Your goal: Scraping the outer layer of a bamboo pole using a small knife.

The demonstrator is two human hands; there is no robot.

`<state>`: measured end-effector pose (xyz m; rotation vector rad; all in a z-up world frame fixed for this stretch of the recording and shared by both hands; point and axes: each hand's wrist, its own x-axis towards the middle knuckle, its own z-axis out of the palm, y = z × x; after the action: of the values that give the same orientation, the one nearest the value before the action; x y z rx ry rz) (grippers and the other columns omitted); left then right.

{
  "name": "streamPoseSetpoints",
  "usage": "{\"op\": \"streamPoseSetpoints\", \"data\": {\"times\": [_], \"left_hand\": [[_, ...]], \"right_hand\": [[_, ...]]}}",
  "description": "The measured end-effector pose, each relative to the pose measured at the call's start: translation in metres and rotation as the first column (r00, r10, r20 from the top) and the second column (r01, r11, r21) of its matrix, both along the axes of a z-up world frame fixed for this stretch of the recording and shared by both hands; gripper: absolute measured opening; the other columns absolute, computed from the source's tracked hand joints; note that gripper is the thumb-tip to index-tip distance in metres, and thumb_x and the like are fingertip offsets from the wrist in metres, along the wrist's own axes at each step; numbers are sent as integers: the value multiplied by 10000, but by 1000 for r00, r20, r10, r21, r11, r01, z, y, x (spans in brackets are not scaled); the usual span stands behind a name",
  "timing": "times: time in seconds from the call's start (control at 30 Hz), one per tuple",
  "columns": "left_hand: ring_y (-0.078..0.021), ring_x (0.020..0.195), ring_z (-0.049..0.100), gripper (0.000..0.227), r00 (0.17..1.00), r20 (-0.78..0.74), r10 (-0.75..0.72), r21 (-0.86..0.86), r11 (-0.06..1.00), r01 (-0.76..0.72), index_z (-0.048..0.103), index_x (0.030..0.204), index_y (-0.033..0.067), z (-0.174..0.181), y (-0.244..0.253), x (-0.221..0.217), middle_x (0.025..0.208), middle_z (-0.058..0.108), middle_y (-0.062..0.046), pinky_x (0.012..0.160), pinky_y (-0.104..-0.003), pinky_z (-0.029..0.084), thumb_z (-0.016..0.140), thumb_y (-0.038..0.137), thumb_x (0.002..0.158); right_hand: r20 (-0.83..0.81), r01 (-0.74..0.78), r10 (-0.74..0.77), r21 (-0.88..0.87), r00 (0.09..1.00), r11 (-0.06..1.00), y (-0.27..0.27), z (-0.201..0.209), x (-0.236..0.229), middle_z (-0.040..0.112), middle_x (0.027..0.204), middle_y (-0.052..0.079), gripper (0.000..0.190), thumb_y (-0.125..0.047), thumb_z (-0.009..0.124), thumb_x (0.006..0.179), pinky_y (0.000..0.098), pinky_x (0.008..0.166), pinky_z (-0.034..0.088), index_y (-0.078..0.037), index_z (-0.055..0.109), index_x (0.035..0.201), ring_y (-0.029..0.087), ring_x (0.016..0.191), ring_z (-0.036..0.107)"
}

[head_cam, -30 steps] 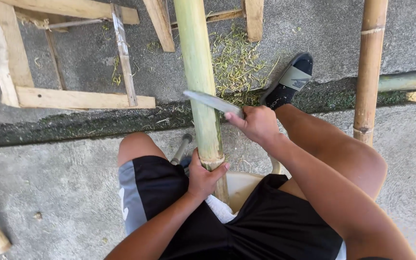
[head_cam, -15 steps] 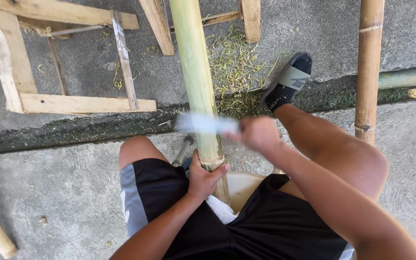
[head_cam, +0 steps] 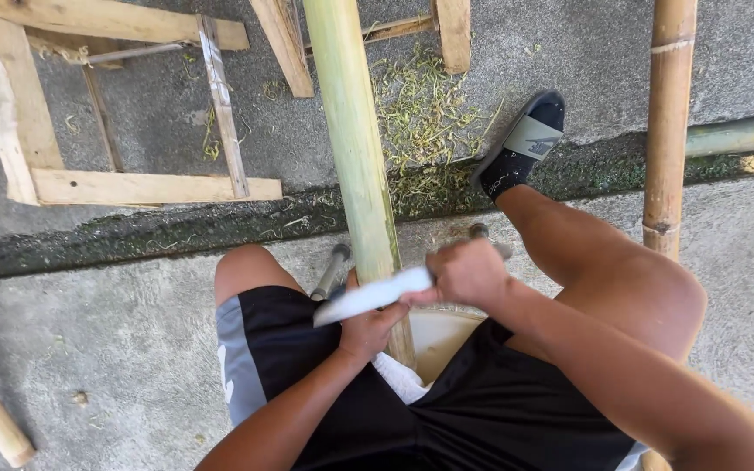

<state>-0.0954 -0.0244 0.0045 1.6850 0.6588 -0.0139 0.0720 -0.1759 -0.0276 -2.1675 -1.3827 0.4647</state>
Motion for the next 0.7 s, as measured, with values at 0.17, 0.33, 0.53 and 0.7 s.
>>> {"op": "streamPoseSetpoints", "data": {"times": [0.17, 0.33, 0.53, 0.7], "left_hand": [[-142, 939, 660, 598, 994, -30, 108, -163, 980, -111, 489, 1256, 0, 3, -3, 3, 1058, 668, -63, 867, -308, 564, 849, 79, 785], [-118, 976, 679, 670, 997, -56, 57, -45, 997, -59, 418, 1295, 24, 3, -2, 4, 1082, 665, -31, 853, -290, 564, 824, 90, 767], [-127, 919, 643, 601, 991, -32, 133, -220, 966, -137, 496, 1255, -7, -7, 2, -3, 1054, 651, -54, 822, -300, 563, 849, 58, 774], [-139, 921, 646, 573, 990, -82, 113, -110, 987, -122, 504, 1228, -17, 6, -4, 2, 1045, 658, -77, 837, -296, 562, 854, 55, 780]], "right_hand": [[-160, 285, -323, -222, 933, 932, 7, -19, 11, 602, 529, 123, 780, -829, 534, 819, 449, 450, 495, -73, 670, 687, 318, 461, 623], [-160, 25, 0, 154, 987, 988, 4, -24, -9, 585, 485, 105, 769, -796, 577, 813, 443, 450, 493, -68, 627, 569, 308, 424, 611], [-264, 304, -293, -2, 919, 953, 9, -34, -12, 554, 500, 128, 749, -774, 591, 857, 437, 486, 498, -61, 638, 632, 305, 451, 609], [-364, 427, -433, -103, 825, 899, 11, -49, 7, 553, 499, 93, 765, -785, 559, 882, 432, 479, 501, -67, 638, 631, 298, 465, 605]]}}
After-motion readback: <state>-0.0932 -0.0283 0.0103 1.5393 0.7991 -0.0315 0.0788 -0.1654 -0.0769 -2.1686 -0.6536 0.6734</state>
